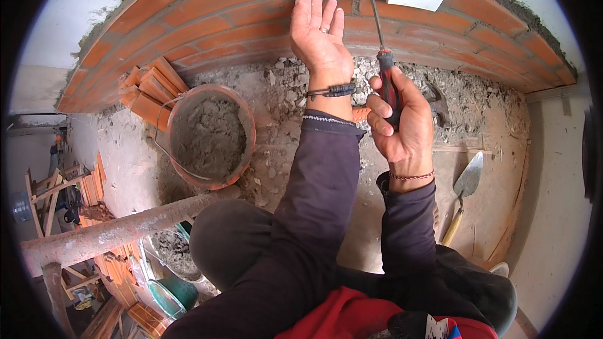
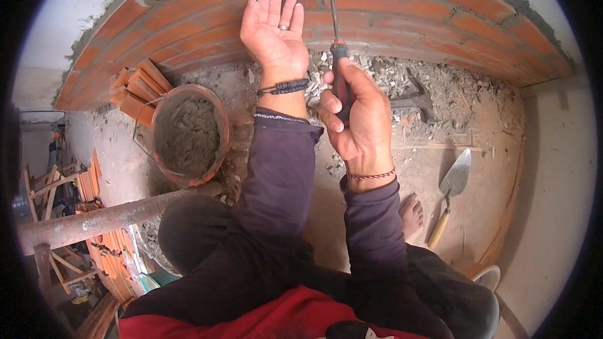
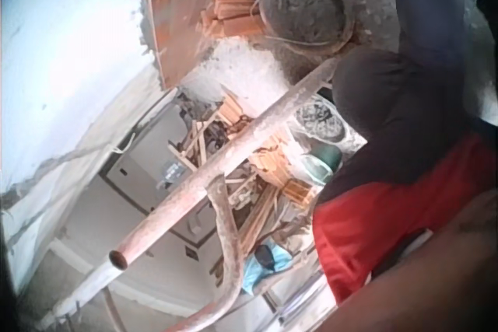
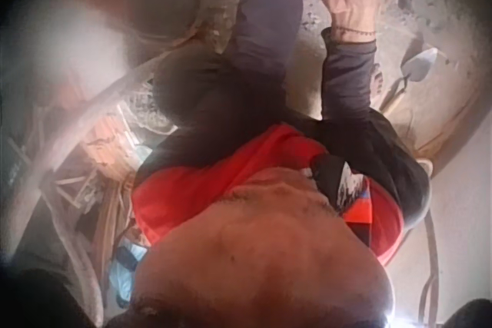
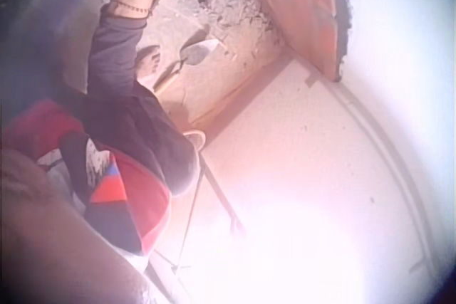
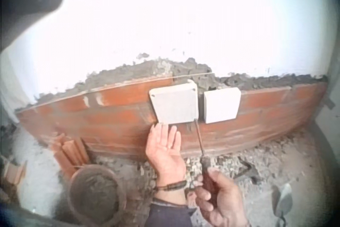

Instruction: The person connects wires to an electrical module, fits it into a wall-mounted box, and then uses a screwdriver to secure a cover plate over the box.

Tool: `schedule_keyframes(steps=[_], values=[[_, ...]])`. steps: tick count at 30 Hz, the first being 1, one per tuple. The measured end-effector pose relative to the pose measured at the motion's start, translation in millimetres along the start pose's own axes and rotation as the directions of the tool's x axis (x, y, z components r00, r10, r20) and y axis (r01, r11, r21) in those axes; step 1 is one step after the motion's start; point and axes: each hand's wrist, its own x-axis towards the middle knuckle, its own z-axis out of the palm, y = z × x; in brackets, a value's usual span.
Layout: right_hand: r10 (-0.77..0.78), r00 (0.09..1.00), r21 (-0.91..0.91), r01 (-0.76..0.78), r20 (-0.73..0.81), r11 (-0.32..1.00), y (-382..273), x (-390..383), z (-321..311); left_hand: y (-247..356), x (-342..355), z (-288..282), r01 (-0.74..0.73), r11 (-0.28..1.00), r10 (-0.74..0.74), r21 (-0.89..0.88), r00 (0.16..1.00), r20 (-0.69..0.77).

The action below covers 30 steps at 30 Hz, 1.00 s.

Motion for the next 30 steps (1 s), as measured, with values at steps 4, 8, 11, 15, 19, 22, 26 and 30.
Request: schedule_keyframes(steps=[4,8,11,15,19,22,26,30], values=[[-0.289,0.941,-0.633,0.116,-0.178,0.765,20.7,6.8,11.9,-8.6,11.4,-29.5,-0.001,0.990,0.006,0.138,0.999,-0.038],[0.025,0.990,-0.305,-0.068,-0.142,0.950,-17.3,18.8,-14.7,-30.7,6.0,-38.2,-0.006,0.999,0.005,0.039,1.000,0.021],[0.208,0.923,0.340,-0.320,0.325,0.884,-40.9,41.2,-41.6,-34.6,1.4,-44.1,-0.005,1.000,0.005,-0.026,1.000,-0.015],[0.292,0.909,0.134,-0.343,0.298,0.930,-39.1,46.4,-27.8,-27.9,-9.5,-60.8,-0.013,1.000,0.011,-0.025,0.997,-0.076],[-0.046,0.994,-0.662,-0.032,-0.100,0.748,-14.1,0.7,32.4,-28.8,-18.4,-70.4,-0.022,1.000,0.022,0.000,0.993,-0.118],[-0.179,0.974,-0.916,-0.058,-0.140,0.398,-37.7,7.4,4.6,-33.1,-22.2,-67.8,-0.017,1.000,0.018,0.011,0.991,-0.129],[-0.262,0.963,-0.901,0.058,-0.063,0.429,-23.4,7.8,6.9,-39.7,-26.8,-68.9,-0.015,0.999,0.020,0.036,0.989,-0.144],[-0.300,0.953,-0.907,0.088,-0.044,0.413,-24.1,6.4,6.4,-54.1,-28.8,-59.5,0.012,0.998,-0.004,0.059,0.991,-0.136]])
